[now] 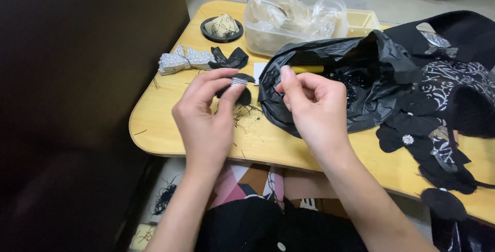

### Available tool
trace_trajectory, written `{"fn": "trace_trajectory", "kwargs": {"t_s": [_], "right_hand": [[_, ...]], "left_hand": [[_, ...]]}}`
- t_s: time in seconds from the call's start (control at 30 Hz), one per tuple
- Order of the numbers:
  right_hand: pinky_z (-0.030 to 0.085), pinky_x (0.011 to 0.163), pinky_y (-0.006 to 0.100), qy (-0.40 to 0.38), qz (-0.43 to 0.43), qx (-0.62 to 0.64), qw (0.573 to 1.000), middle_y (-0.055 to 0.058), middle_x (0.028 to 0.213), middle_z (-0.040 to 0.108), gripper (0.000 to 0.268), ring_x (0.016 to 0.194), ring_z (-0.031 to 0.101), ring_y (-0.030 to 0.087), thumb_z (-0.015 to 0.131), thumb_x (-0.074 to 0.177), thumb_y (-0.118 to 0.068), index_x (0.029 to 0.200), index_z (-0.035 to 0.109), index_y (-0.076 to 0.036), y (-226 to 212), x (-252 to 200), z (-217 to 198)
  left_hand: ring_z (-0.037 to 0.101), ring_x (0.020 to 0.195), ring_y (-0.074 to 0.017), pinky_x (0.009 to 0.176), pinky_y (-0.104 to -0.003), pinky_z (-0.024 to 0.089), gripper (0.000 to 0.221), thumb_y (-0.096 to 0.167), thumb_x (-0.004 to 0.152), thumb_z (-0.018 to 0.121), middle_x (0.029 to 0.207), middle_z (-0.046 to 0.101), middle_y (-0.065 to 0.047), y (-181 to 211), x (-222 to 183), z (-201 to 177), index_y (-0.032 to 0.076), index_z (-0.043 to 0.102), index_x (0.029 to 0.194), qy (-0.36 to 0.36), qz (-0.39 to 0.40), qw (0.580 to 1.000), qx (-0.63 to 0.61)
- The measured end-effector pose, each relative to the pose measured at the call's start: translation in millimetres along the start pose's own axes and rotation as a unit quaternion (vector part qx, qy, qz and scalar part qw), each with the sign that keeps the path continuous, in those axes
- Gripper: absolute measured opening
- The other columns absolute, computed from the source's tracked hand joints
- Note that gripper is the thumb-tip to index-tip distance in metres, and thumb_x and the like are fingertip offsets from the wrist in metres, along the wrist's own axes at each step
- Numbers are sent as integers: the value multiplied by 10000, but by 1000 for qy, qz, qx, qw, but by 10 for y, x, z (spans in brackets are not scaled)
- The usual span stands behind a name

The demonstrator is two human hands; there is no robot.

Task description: Assembling small black fabric bows by trimming and joining components at a work table.

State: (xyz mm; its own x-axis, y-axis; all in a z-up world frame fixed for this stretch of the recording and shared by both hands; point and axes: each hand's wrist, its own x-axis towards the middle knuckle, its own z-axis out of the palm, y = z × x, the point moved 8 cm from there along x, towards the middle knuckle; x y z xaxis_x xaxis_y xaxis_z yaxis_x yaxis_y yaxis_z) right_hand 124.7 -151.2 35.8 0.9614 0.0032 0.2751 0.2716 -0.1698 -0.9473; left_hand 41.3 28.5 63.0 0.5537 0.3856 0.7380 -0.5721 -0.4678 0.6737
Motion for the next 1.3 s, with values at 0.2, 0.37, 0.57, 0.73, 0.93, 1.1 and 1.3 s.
{"fn": "trace_trajectory", "kwargs": {"t_s": [0.2, 0.37, 0.57, 0.73, 0.93, 1.1, 1.3], "right_hand": [[342, 431, 143, -29, 9, -60, 998, -32, 513, 572, 249, 453, 402, -14, 771, 956, -354, 836, 811, -140, -6, 30, 38], [268, 353, 163, -81, 151, 47, 984, 31, 544, 536, 380, 395, 331, 3, 796, 884, -372, 850, 765, 5, 8, -46, 216], [214, 320, 136, -101, 192, 207, 954, 17, 555, 482, 201, 339, 255, -45, 757, 901, -87, 790, 662, 50, 156, 54, 347], [221, 329, 137, -86, 190, 242, 948, 73, 594, 552, 121, 339, 261, -47, 724, 900, -8, 834, 643, 54, 259, 108, 304], [216, 327, 157, -80, 185, 255, 946, 82, 569, 525, 161, 340, 234, -24, 736, 900, -17, 808, 655, 88, 167, 75, 285], [185, 357, 138, -78, 178, 258, 946, -23, 484, 366, 220, 367, 181, -31, 700, 910, 0, 720, 641, 93, 145, 34, 288], [184, 342, 166, -62, 190, 301, 932, 66, 542, 488, 151, 352, 208, -10, 699, 902, 19, 783, 651, 99, 248, 40, 281]], "left_hand": [[675, 832, -94, 765, -279, 661, 107, 88, 950, 749, 971, 759, -95, -797, -171, -130, 23, 769, 1032, 28, -231, 971, -60], [774, 632, -301, 608, -340, 702, 324, 82, 964, 659, 863, 746, -255, -628, -225, 132, -143, 654, 1197, -5, -392, 896, -210], [782, 661, -360, 628, -402, 709, 366, -43, 943, 583, 902, 740, -323, -619, -315, 259, -207, 565, 1270, -97, -413, 876, -230], [791, 745, -373, 704, -419, 708, 459, -158, 821, 641, 925, 735, -350, -584, -296, 220, -215, 559, 1269, -87, -411, 861, -288], [790, 707, -314, 698, -374, 695, 493, -113, 780, 749, 846, 746, -302, -538, -283, 228, -204, 590, 1237, -89, -402, 870, -270], [789, 668, -251, 630, -326, 700, 406, -68, 834, 736, 849, 766, -279, -599, -263, 136, -175, 606, 1203, -81, -408, 898, -145], [744, 559, -178, 539, -259, 669, 191, -67, 850, 706, 716, 737, -207, -604, -191, -44, -78, 702, 1040, -49, -321, 946, 2]]}}
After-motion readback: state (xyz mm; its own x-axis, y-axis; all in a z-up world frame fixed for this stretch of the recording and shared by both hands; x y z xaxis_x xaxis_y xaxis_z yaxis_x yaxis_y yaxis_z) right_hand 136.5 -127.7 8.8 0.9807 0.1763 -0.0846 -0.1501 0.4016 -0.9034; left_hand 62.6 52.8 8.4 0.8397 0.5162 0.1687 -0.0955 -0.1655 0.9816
